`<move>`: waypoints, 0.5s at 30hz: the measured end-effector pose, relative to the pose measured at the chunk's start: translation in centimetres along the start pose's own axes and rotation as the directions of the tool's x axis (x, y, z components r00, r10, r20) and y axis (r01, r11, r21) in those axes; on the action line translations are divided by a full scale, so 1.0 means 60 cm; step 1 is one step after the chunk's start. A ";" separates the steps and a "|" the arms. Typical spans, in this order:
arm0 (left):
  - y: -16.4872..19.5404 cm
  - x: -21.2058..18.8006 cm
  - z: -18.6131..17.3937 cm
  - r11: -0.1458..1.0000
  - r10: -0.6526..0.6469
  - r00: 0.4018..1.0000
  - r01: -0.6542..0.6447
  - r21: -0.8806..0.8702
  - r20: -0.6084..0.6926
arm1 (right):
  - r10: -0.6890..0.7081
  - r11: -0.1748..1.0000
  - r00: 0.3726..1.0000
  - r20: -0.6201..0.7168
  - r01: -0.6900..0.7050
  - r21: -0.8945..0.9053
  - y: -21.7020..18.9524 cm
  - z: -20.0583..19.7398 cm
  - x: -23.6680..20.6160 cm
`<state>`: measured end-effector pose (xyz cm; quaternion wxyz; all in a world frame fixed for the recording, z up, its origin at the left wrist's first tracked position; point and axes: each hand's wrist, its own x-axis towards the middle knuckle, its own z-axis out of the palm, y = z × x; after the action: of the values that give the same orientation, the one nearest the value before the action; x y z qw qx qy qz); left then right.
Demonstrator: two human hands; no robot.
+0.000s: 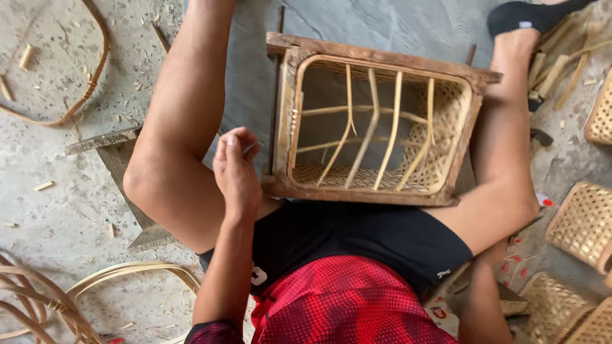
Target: The person sits on the floor with a woven bamboo basket frame on their lap, fitting thin bamboo strips across the open side as ribs. They apply glue from a squeeze bottle along the frame edge, press the strips into place, trim ends with pliers, and tap strips tight with a hammer.
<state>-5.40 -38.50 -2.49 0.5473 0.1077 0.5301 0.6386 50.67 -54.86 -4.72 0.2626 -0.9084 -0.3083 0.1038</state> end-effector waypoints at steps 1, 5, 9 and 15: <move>0.008 -0.004 -0.007 0.995 0.012 0.999 -0.016 0.103 0.039 | 0.012 1.000 1.000 -0.004 -0.012 0.020 0.004 0.003 -0.014; 0.030 0.001 -0.038 0.860 0.108 0.959 -0.222 0.459 0.262 | -0.110 0.935 0.979 -0.170 0.160 0.317 -0.008 -0.057 -0.031; -0.001 0.045 -0.030 0.767 -0.071 0.972 -0.090 0.635 0.223 | -0.282 0.734 0.959 -0.005 0.219 0.643 -0.082 -0.126 -0.082; -0.056 0.049 -0.018 0.646 -0.062 0.891 -0.307 0.699 0.449 | -0.007 0.300 0.391 0.921 -0.877 0.374 -0.176 0.068 -0.221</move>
<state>-5.33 -37.28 -6.92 0.5101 0.5007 0.6019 0.3561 33.44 -54.23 -2.06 0.4542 -0.5335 0.0215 0.7132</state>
